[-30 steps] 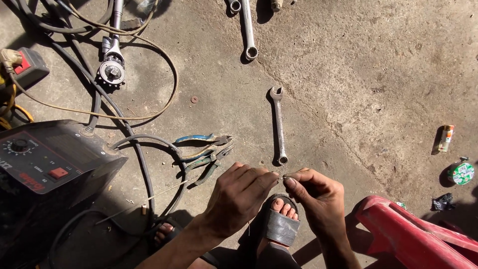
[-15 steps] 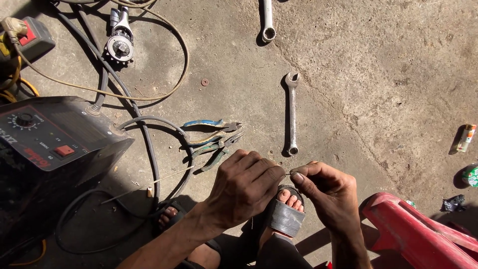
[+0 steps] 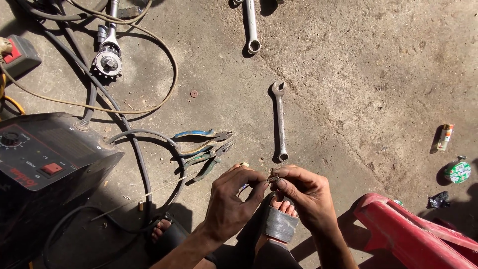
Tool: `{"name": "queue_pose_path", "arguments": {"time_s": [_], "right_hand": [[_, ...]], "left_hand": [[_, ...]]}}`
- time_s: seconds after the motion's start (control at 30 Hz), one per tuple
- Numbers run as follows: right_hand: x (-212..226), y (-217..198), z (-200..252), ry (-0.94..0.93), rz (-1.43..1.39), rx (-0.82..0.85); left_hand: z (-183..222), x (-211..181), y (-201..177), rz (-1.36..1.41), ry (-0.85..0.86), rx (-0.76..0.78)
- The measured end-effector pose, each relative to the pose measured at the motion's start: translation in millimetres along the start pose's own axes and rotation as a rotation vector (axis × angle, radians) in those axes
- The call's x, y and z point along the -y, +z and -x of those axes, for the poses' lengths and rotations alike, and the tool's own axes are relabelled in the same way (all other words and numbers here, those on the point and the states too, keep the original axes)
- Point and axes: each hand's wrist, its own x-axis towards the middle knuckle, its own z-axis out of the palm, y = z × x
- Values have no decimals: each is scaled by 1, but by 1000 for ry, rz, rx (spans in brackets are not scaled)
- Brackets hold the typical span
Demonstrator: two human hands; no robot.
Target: Assembling an electrical wire connector by stripping wire ends and inserting them into a plastic housing
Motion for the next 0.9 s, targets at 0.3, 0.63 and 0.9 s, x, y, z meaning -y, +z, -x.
{"name": "queue_pose_path", "arguments": {"time_s": [0.3,0.63,0.9], "right_hand": [[-14,6,-15,-144,190,151],[-176,15,-26,-139,1103,32],[-71,-1,-23,208,-86,8]], "left_hand": [[8,36,-13,152,-333,94],[19,73,-33,-106,-515,41],[11,28,-30,-17,-393,79]]}}
